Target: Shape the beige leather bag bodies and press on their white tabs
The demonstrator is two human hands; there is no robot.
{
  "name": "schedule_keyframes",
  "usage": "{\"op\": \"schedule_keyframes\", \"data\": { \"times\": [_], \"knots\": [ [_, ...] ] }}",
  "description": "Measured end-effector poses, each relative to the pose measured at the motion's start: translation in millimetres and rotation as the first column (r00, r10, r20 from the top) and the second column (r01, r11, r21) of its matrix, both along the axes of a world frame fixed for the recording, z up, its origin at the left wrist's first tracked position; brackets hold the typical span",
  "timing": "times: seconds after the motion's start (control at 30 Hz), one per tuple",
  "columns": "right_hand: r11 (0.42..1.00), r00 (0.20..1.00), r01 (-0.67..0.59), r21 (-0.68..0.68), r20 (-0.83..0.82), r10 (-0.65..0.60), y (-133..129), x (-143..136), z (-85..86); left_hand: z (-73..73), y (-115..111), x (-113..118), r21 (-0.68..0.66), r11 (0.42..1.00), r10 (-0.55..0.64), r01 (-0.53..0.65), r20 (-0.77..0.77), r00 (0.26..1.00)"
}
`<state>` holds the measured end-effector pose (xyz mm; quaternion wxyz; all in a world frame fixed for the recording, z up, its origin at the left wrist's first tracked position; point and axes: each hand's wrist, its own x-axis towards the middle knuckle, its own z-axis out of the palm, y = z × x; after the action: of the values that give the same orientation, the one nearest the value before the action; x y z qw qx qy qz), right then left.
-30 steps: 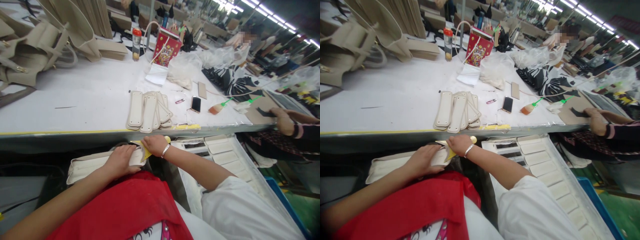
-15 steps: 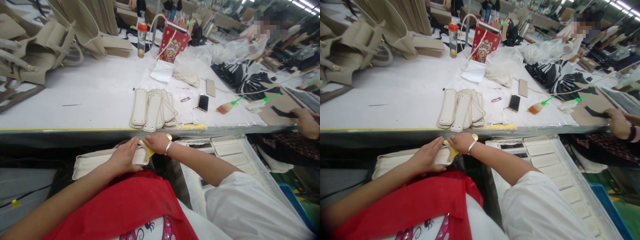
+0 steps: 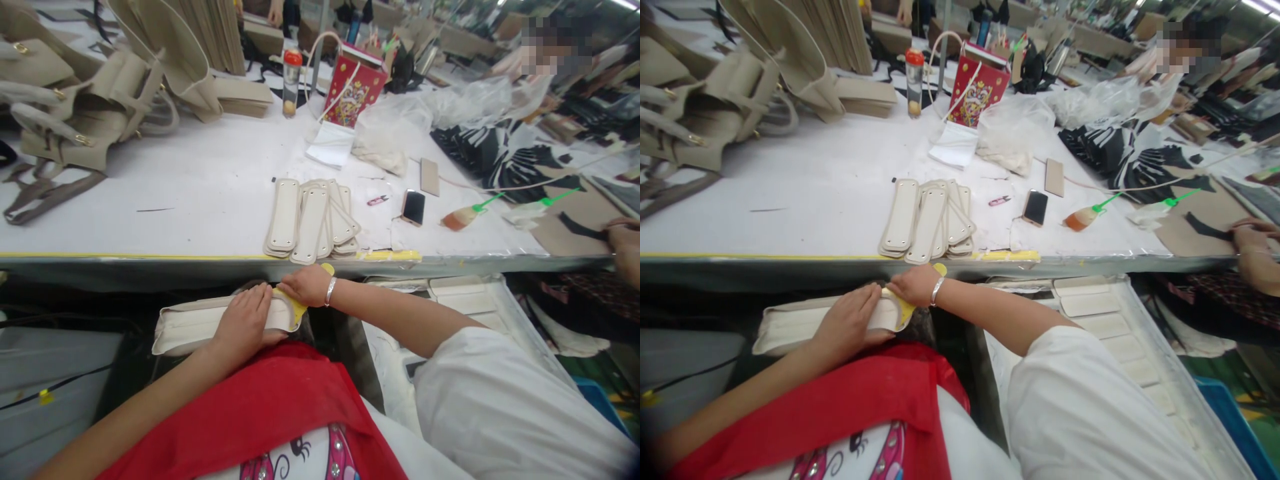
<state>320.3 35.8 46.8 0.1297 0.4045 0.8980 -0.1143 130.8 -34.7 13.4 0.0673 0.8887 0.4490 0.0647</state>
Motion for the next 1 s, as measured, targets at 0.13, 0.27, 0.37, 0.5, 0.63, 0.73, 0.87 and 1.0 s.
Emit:
{"op": "schedule_keyframes", "data": {
  "times": [0.13,0.27,0.37,0.5,0.63,0.73,0.87,1.0],
  "knots": [
    [0.996,0.996,-0.084,-0.002,-0.004,0.084,4,-8,1.5,-4.2,-9,-3,0.064,0.997,0.032,-0.032,-0.011,0.999],
    [0.987,0.987,-0.163,0.010,-0.009,0.163,7,-19,5.9,1.4,-13,-10,0.081,0.995,0.063,-0.061,-0.029,0.998],
    [0.983,0.983,-0.182,0.006,0.032,0.182,13,-25,18.6,8.9,-11,-18,0.034,0.999,0.043,-0.042,-0.024,0.999],
    [0.999,0.999,-0.004,0.047,0.046,0.002,16,-7,44.1,16.6,-4,-17,-0.045,0.998,0.045,-0.043,0.027,0.999],
    [0.966,0.967,0.253,-0.051,0.035,-0.251,-5,40,52.7,18.6,6,1,-0.163,0.987,-0.005,0.009,0.028,1.000],
    [0.911,0.957,0.269,-0.312,-0.017,-0.289,-33,67,42.3,14.9,10,13,-0.175,0.984,-0.036,0.035,-0.006,0.999],
    [0.664,0.866,0.228,-0.712,-0.164,-0.472,-65,73,15.4,9.7,8,17,-0.132,0.991,-0.031,0.026,-0.033,0.999],
    [0.378,0.713,0.068,-0.923,-0.220,-0.665,-71,58,-6.4,9.2,6,17,-0.100,0.995,-0.021,0.017,-0.037,0.999]
  ]
}}
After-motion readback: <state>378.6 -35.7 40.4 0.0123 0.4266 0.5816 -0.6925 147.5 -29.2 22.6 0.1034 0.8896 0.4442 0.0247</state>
